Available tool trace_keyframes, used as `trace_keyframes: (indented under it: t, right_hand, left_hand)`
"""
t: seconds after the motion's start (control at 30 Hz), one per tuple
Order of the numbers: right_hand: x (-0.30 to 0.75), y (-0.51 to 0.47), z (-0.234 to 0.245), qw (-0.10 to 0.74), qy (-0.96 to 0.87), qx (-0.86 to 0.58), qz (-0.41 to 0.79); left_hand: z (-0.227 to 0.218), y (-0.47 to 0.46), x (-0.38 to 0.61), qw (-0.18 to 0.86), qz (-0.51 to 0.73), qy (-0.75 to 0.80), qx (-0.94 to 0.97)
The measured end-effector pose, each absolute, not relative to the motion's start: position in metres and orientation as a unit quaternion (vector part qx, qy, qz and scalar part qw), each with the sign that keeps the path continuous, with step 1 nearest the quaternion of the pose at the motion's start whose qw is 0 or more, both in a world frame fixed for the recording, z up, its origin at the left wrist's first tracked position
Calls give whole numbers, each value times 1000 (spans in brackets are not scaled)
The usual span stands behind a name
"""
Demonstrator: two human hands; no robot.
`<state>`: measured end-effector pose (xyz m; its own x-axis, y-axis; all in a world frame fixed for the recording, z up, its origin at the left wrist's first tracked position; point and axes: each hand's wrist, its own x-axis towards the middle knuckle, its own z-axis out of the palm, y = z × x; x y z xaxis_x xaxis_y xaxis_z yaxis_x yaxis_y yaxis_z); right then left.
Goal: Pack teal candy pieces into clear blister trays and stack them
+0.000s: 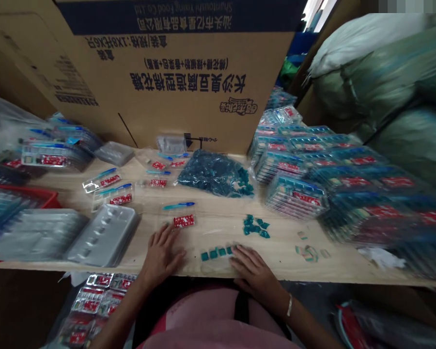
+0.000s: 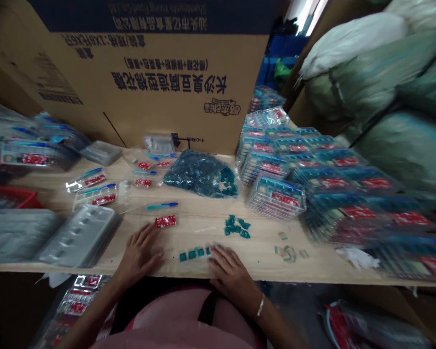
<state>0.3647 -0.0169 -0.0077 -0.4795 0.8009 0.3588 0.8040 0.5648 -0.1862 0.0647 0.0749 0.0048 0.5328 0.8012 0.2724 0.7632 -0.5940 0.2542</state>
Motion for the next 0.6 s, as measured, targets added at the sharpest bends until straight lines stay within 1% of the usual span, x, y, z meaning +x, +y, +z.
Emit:
trace_keyframes:
  t: [0.1,0.2,0.3,0.37,0.43,0.5,0.6]
  right_hand:
    - [376,-33,-17,223,-853,-471,-25]
    - [375,-38,-23,248,-840,-481,-43]
    - [371,-37,-27,286,-827,-479,-64]
    - [370,-36,-27,320,-831,-450,-70]
    - [370,-34,-24,342,-843,-408,-70]
    - [371,-32,-16,346,-857,-374,-75]
    - [373,-25,2,341,-868,-349,-94]
  left_hand:
    - [3,79,71,63,147,421,893]
    - [5,74,81,67,139,394,906]
    - [9,62,86,44,153,363,918]
    - [7,52,89,26,143,314,938]
    - [2,42,94,13,114,246,962]
    - [-6,36,100,-9,106,202,974]
    - [-10,35,103,-44,161,194,967]
